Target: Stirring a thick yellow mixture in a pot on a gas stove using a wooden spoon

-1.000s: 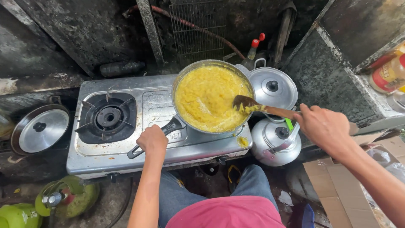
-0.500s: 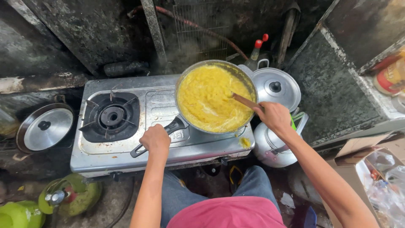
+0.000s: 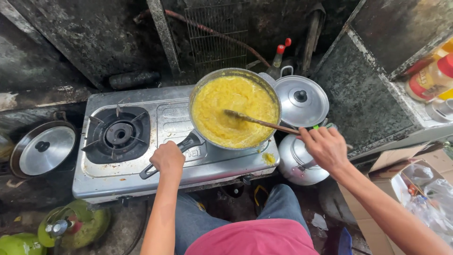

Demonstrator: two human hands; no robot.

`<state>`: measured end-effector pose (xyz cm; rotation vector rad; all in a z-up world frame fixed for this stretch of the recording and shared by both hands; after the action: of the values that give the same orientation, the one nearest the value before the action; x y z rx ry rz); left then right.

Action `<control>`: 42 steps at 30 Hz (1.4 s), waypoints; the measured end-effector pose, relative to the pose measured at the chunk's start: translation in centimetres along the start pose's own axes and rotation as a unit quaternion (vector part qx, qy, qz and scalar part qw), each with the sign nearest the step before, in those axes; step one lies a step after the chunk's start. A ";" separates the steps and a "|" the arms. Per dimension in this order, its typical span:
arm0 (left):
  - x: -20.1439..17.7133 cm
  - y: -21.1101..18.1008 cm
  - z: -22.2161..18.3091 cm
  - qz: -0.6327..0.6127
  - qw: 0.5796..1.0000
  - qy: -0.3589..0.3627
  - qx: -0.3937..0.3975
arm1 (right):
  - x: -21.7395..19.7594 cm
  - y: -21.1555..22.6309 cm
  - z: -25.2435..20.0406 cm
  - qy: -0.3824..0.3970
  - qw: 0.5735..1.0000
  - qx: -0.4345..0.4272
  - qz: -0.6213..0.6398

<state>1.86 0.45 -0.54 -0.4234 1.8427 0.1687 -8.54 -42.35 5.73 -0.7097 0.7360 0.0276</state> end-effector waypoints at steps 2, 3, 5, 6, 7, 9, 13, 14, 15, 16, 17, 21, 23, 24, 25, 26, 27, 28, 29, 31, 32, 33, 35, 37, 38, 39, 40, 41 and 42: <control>0.0 -0.2 0.0 0.002 1.000 0.000 -0.002 | -1.2 -1.9 0.3 0.020 1.000 0.014 -0.013; 0.1 -0.1 0.0 0.005 1.000 0.001 -0.005 | -1.7 -2.9 0.5 0.040 0.999 0.028 -0.024; 0.1 -0.1 0.3 0.036 0.998 0.039 -0.029 | -2.9 -4.6 2.1 0.092 0.992 0.026 -0.078; 0.2 -0.3 0.4 0.067 0.994 0.075 -0.049 | -3.5 -5.6 2.8 0.144 0.980 0.025 -0.135; 0.4 -0.3 0.4 0.067 0.994 0.076 -0.048 | -2.7 -5.9 2.9 0.146 0.980 0.026 -0.136; 0.4 -0.1 0.5 0.065 0.994 0.068 -0.048 | -0.7 -6.6 3.3 0.244 0.965 -0.001 -0.097; 0.1 -0.1 0.2 0.002 1.000 0.000 -0.004 | -0.5 -4.2 4.5 0.145 0.984 -0.035 -0.096; 0.2 -0.1 0.2 0.002 1.000 0.002 -0.006 | 0.3 -4.0 4.6 0.272 0.961 0.045 0.013; 0.4 0.0 0.3 0.002 1.000 0.004 -0.008 | 1.0 -3.6 4.5 0.389 0.904 0.126 0.122; 0.4 0.0 0.3 0.003 1.000 0.005 -0.007 | 1.1 -2.4 4.5 0.390 0.904 0.127 0.122; 0.4 -0.1 0.4 0.001 1.000 0.005 -0.007 | 1.4 -1.3 4.4 0.413 0.876 0.161 0.189; 0.3 -0.2 0.2 0.004 1.000 0.001 -0.008 | 2.1 1.9 4.6 0.450 0.792 0.241 0.336; 0.2 0.0 0.1 0.006 1.000 0.000 -0.005 | 0.5 2.5 5.5 0.442 0.768 0.283 0.369; 0.2 -0.1 0.2 0.002 1.000 0.000 -0.005 | -0.1 2.5 6.1 0.432 0.744 0.318 0.398; 0.1 -0.2 0.0 0.002 1.000 -0.002 -0.004 | 0.2 2.7 5.7 0.431 0.745 0.319 0.398; 0.1 -0.1 -0.1 -0.002 1.000 0.001 -0.006 | 0.6 2.8 5.3 0.427 0.720 0.343 0.425; 0.1 0.0 -0.1 -0.005 1.000 0.004 -0.008 | 1.0 3.0 4.9 0.423 0.694 0.367 0.452; 0.1 0.0 -0.1 -0.004 1.000 0.006 -0.010 | 1.5 3.0 4.5 0.425 0.693 0.366 0.453; 0.2 -0.1 0.0 -0.004 1.000 0.004 -0.009 | 2.1 3.1 3.9 0.422 0.677 0.378 0.470; 0.2 -0.1 0.1 -0.002 1.000 0.002 -0.007 | 3.3 3.3 2.8 0.419 0.658 0.392 0.488; 0.1 -0.1 0.0 0.000 1.000 0.001 -0.008 | 4.0 3.5 2.2 0.409 0.621 0.412 0.527; 0.0 -0.2 0.0 0.002 1.000 0.001 -0.008 | 4.7 3.6 1.6 0.397 0.582 0.430 0.565; 0.0 -0.2 0.3 0.001 1.000 0.000 -0.007 | 3.1 3.7 2.9 0.373 0.517 0.459 0.618; 0.2 -0.1 0.2 0.001 1.000 0.001 -0.008 | 2.1 3.8 3.9 0.348 0.447 0.485 0.667; 0.1 -0.1 0.2 -0.001 1.000 0.005 -0.008 | 1.9 3.7 4.2 0.353 0.413 0.502 0.673; 0.1 -0.1 0.1 -0.003 1.000 0.008 -0.008 | 1.7 3.6 4.5 0.357 0.379 0.519 0.678; 0.1 -0.1 0.1 -0.002 1.000 0.008 -0.008 | 2.3 3.5 4.2 0.356 0.378 0.519 0.679; 0.0 -0.1 0.0 -0.002 1.000 0.008 -0.010 | 2.8 3.4 3.9 0.359 0.349 0.533 0.682; 0.0 -0.1 -0.2 -0.002 1.000 0.011 -0.012 | 3.3 3.4 3.4 0.362 0.319 0.547 0.684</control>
<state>1.75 0.30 -0.51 -0.4468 1.8619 0.1832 -4.93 -38.39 3.48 1.5841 1.7481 0.7463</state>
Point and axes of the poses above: each hand's wrist, its own z-axis towards the middle knuckle, its own x-axis out of the palm, y = z × x, the point moved 2 cm from there along z, towards the middle knuckle, and after that the axes turned 6 degrees about -x, right-handed, at the moved point
